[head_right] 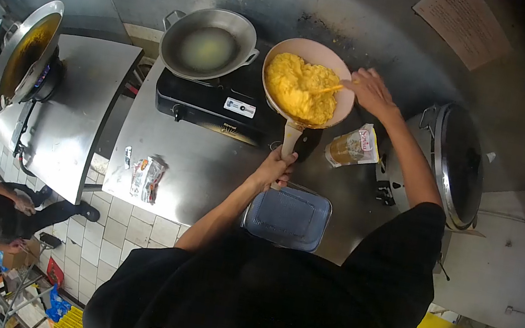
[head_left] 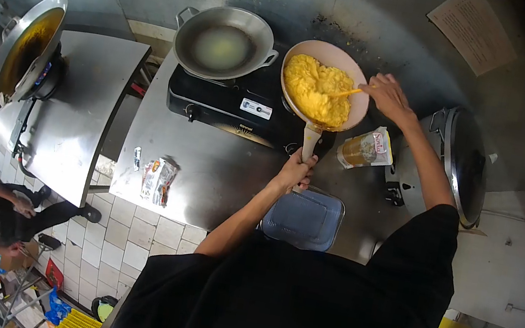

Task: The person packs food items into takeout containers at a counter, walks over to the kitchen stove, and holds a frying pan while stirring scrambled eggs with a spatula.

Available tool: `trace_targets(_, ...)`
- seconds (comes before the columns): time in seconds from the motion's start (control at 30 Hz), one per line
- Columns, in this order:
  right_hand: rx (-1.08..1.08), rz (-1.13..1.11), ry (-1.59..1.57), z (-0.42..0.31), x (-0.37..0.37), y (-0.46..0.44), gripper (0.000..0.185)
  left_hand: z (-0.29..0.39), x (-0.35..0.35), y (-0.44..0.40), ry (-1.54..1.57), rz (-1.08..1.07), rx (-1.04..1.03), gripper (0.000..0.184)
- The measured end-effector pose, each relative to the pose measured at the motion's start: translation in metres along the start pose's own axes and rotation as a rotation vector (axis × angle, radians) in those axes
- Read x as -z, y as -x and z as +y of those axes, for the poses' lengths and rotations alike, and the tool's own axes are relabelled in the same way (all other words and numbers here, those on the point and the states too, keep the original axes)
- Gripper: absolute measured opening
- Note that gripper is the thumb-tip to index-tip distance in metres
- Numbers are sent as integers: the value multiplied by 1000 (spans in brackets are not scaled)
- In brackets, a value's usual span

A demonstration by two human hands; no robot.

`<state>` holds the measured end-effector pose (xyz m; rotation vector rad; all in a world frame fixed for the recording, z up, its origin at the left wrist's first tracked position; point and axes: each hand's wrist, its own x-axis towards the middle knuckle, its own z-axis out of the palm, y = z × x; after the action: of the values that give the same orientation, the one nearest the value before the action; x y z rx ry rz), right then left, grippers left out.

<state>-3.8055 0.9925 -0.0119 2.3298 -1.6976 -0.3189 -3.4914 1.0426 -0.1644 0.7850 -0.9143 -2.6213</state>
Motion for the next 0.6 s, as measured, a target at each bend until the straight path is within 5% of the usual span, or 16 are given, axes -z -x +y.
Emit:
trace_targets(0.07, -43, -165, -153, -8, -16, 11, 35, 2, -1, 2, -16, 25, 2, 18)
trace_targets(0.23, -289, -13, 110, -30, -39, 15, 31, 2, -3, 3, -4, 35, 3, 19)
trace_targets(0.4, -364, 71, 78, -52, 40, 7, 23, 1, -2, 2, 3, 18, 5, 19)
trace_targets(0.6, -239, -106, -84, -96, 94, 4, 14, 2, -4, 3, 20, 19, -10, 19)
